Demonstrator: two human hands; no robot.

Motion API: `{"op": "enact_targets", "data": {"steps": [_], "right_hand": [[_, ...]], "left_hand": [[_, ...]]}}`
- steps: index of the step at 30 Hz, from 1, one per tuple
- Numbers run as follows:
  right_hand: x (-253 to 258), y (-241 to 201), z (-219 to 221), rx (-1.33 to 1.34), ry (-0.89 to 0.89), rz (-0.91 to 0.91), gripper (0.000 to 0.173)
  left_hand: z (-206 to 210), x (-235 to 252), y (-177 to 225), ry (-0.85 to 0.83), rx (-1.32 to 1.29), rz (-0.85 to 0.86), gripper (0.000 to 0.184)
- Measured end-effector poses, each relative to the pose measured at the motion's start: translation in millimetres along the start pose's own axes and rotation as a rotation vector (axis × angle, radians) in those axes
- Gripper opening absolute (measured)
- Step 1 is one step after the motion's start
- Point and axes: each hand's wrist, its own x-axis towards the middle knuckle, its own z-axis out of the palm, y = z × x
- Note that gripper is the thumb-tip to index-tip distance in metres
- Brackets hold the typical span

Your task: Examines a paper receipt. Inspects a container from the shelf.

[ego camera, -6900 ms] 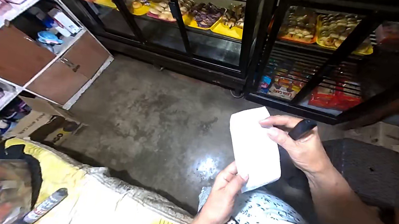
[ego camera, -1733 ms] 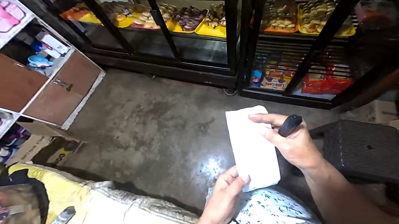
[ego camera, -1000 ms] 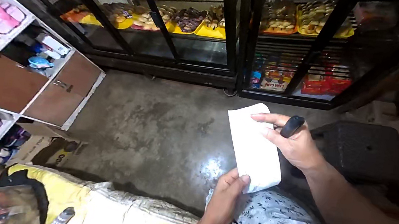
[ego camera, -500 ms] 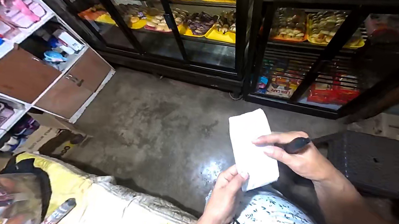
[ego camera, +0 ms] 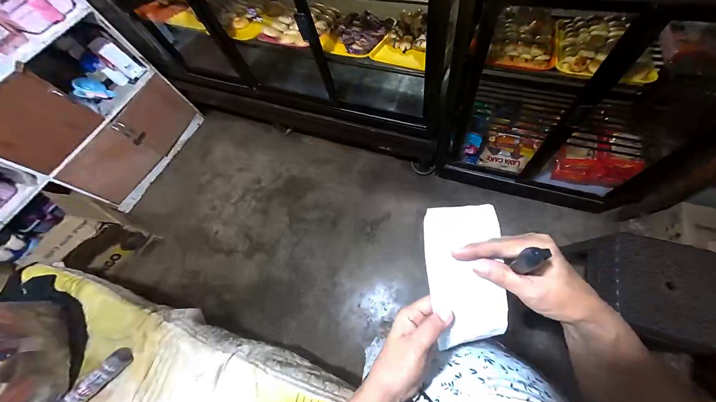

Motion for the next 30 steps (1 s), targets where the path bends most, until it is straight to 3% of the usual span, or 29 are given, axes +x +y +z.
{"op": "enact_targets", "data": {"steps": [20,23,27,30], "right_hand": [[-1.0,-0.9,0.9,-0.024,0.069,0.006,0.020],[-2.4,0.1,-0.5,0.040,0.022,-0.002,0.019],[-5.3,0.0,-5.5,0.097,-0.181,0.007,0.022],[-5.6,0.1,-5.7,0.055,-0.193,0.016,0.022]], "left_hand": [[4.1,-4.4,-2.5,-0.002,0.007,-0.027,0.026],[5.9,-3.9,0.4,0.042,-0.017,-0.027,0.027],[4.0,-2.5,1.7,0.092,-0.044,0.005,0.026],[3.0,-2.3,2.2,0.082,-0.027,0.013,0.026]]}}
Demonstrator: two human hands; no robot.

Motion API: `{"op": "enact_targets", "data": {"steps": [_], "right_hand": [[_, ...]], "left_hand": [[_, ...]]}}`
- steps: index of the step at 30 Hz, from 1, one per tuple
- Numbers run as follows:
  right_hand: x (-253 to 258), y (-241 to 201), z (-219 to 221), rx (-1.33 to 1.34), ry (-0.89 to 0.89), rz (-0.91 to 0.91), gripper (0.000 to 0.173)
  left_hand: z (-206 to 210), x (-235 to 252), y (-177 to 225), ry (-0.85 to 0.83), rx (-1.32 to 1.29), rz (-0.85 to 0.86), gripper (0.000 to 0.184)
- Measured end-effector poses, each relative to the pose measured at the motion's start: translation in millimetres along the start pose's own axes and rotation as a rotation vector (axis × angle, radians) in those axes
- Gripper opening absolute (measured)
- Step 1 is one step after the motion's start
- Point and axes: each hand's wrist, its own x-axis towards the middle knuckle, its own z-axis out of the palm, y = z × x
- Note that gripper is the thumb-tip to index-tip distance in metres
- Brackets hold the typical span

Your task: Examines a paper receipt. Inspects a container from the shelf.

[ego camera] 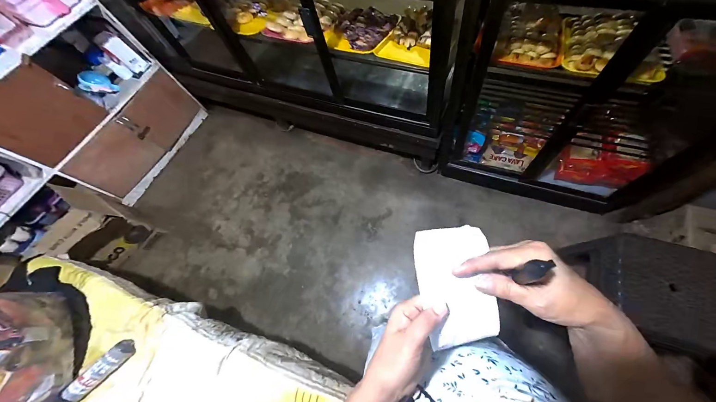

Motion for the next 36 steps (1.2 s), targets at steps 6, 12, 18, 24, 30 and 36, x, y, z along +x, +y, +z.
{"op": "enact_targets", "data": {"steps": [6,12,18,24,30,36], "right_hand": [[2.0,0.4,-0.8,-0.004,0.082,-0.021,0.022],[4.2,-1.1,-0.4,-0.001,0.093,-0.035,0.022],[2.1,3.9,-3.8,-0.028,-0.022,-0.062,0.024],[1.8,3.1,-3.1,-0.036,0.033,-0.037,0.023],[1.9,3.8,-4.9,-0.036,0.032,-0.064,0.024],[-0.7,3.3,-4.7,-0.049,-0.004,-0.034,0.024]], "left_hand": [[1.6,-1.3,-0.6,-0.047,0.010,-0.021,0.023],[5.3,-0.6,0.9,-0.018,0.008,-0.025,0.027],[3.4,1.9,1.3,0.015,-0.027,0.003,0.026],[2.7,1.8,-0.1,-0.009,-0.026,-0.004,0.023],[3.9,3.0,-1.9,-0.011,-0.015,-0.004,0.026],[5.2,3.5,-3.0,0.003,-0.009,0.006,0.025]]}}
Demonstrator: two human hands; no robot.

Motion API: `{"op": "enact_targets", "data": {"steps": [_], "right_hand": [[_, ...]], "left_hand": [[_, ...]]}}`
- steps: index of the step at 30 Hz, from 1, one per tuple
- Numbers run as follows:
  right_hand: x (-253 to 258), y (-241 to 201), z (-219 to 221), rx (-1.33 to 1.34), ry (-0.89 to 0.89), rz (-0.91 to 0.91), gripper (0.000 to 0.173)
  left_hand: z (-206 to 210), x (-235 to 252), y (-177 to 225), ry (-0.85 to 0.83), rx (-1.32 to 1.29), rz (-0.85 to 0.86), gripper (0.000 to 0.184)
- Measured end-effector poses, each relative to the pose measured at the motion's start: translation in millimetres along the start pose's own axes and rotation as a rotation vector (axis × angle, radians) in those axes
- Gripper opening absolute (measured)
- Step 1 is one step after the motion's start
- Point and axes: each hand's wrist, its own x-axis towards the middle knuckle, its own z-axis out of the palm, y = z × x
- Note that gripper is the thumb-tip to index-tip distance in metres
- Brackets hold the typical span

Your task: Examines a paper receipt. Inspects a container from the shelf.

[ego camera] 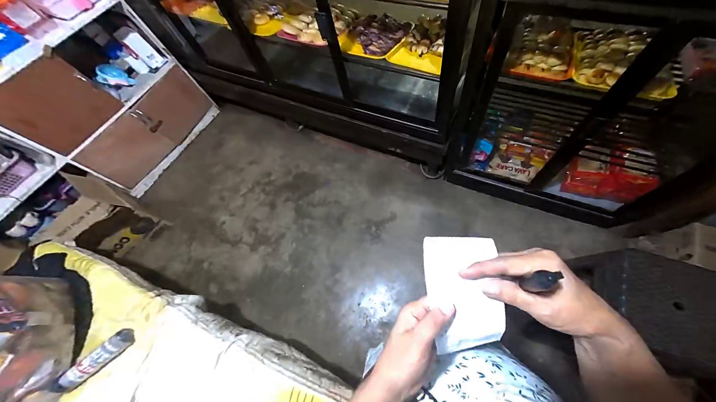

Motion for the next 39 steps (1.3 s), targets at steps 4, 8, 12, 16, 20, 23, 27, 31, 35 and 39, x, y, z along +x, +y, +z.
{"op": "enact_targets", "data": {"steps": [4,8,12,16,20,23,27,31,35,39], "right_hand": [[0.0,0.9,-1.1,-0.005,0.002,-0.010,0.025],[0.8,1.1,-1.7,0.006,0.019,-0.024,0.024],[1.0,1.5,-3.9,0.006,0.027,-0.031,0.024],[1.3,1.3,-5.2,0.000,0.029,-0.024,0.023],[1.6,2.1,-6.4,0.000,0.045,-0.023,0.023],[1.7,2.4,-6.6,-0.001,0.059,-0.018,0.023],[2.9,4.5,-6.8,-0.006,0.056,-0.034,0.023],[2.9,3.4,-6.0,0.010,0.076,0.003,0.022],[3.8,5.6,-6.3,0.018,0.087,-0.014,0.021],[5.2,6.2,-7.5,0.004,0.125,-0.016,0.020]], "left_hand": [[1.2,-1.1,0.5,-0.012,0.033,-0.015,0.025],[1.6,-1.7,-1.4,-0.041,0.014,-0.006,0.024],[2.3,-1.6,-3.4,-0.041,0.043,-0.022,0.024],[3.9,0.2,-3.4,-0.044,0.031,-0.034,0.026],[2.0,1.2,-5.2,-0.068,0.062,-0.020,0.024],[2.7,1.6,-4.7,-0.061,0.064,-0.036,0.026],[1.7,2.6,-4.9,-0.065,0.054,-0.037,0.026],[2.5,3.0,-4.0,-0.058,0.049,-0.037,0.026],[-0.3,3.7,-5.1,-0.078,0.046,-0.035,0.025],[-2.3,3.1,-5.1,-0.095,0.053,-0.020,0.025]]}}
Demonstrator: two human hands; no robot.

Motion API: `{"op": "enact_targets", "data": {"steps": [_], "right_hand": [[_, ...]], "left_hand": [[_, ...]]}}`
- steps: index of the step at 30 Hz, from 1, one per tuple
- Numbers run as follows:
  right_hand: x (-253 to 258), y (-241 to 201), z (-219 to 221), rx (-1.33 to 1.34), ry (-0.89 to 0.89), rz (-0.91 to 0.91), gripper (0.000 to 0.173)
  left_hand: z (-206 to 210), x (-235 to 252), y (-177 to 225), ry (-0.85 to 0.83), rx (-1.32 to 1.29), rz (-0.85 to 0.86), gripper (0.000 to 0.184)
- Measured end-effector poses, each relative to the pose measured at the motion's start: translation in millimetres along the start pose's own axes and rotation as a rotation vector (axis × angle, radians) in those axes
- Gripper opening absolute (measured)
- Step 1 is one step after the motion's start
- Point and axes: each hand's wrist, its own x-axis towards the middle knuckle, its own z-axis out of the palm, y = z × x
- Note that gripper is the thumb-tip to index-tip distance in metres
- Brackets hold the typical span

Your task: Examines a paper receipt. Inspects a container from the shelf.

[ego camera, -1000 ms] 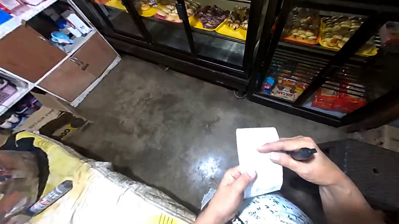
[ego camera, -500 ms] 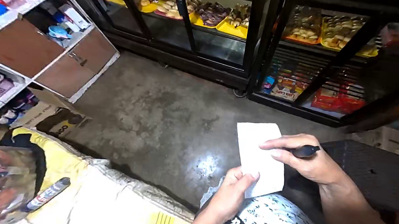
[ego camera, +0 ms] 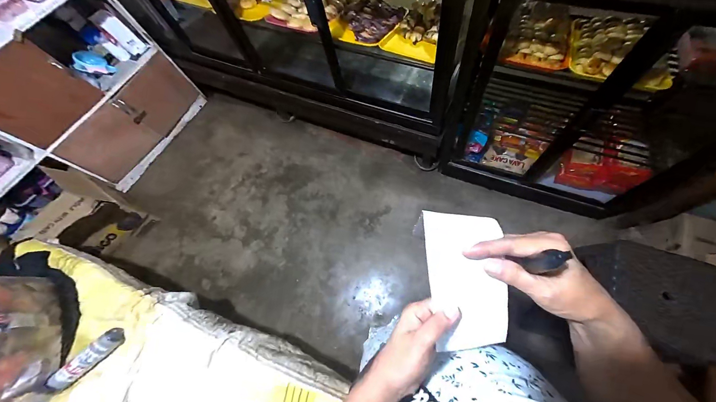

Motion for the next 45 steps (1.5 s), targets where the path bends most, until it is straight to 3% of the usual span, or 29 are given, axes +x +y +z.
{"op": "enact_targets", "data": {"steps": [45], "right_hand": [[0.1,1.9,7.5,-0.042,0.066,0.042,0.021]], "left_hand": [[-2.0,-2.2,0.8,0.012,-0.049,-0.033,0.028]]}}
